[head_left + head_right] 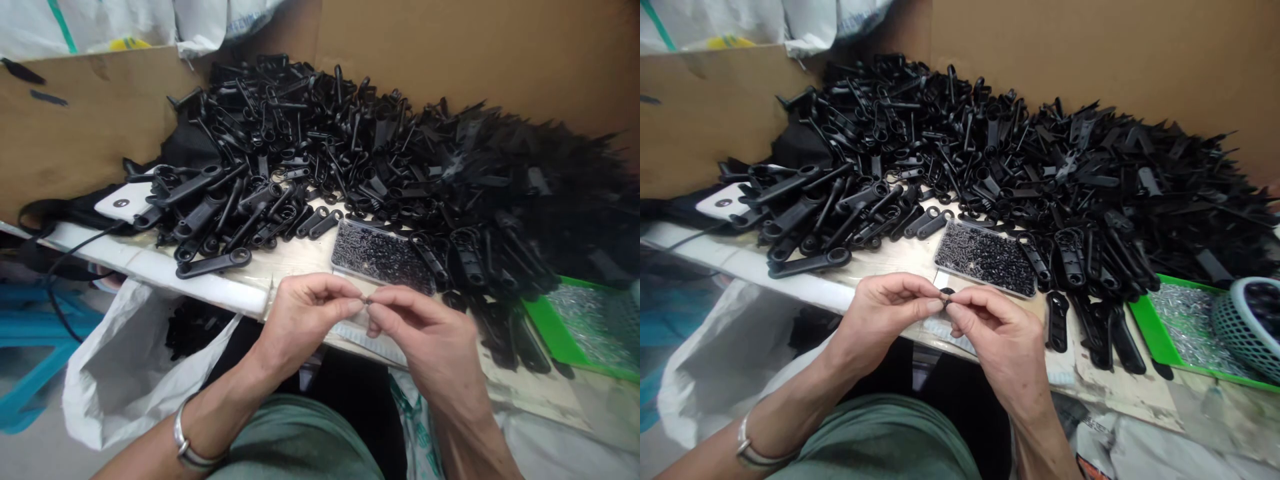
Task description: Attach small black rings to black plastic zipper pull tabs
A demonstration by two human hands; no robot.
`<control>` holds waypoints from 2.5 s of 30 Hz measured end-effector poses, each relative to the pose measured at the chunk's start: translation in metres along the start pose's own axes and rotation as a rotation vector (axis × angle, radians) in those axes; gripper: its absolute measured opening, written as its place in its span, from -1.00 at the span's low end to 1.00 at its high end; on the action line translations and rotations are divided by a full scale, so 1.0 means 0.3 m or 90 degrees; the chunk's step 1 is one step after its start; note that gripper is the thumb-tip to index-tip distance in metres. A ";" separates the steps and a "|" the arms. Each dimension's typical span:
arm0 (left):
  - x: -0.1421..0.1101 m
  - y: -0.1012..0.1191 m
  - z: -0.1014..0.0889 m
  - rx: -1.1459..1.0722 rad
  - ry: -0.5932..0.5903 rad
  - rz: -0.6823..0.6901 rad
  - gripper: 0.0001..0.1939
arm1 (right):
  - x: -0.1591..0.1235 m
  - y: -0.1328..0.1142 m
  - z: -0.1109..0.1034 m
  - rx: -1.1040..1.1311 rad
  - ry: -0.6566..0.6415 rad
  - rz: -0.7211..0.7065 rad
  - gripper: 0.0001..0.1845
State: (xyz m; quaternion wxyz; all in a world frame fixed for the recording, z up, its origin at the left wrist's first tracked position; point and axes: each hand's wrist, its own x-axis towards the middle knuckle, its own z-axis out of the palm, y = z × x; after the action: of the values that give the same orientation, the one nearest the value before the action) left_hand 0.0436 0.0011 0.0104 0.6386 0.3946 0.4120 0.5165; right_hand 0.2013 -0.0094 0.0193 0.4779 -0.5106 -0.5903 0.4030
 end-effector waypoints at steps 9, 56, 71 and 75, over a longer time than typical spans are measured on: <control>0.002 -0.006 0.004 -0.027 0.014 -0.008 -0.92 | -0.011 0.035 -0.001 0.011 0.014 -0.028 -0.90; -0.021 0.009 -0.068 0.522 -0.057 0.311 -0.82 | -0.013 0.025 0.010 -0.343 0.102 -0.213 -0.94; -0.048 -0.037 -0.136 0.666 -0.095 0.329 -0.76 | 0.000 0.093 -0.012 -0.413 -0.046 -0.222 -0.90; -0.048 -0.045 -0.138 0.647 -0.089 0.329 -0.73 | 0.012 0.084 -0.005 -0.434 -0.072 -0.258 -0.89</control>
State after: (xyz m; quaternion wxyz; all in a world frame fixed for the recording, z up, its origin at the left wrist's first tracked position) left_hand 0.0076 -0.0119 -0.0149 0.2475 0.7731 0.4557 0.3652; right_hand 0.2081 -0.0019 -0.0042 0.3174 -0.4901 -0.8045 0.1091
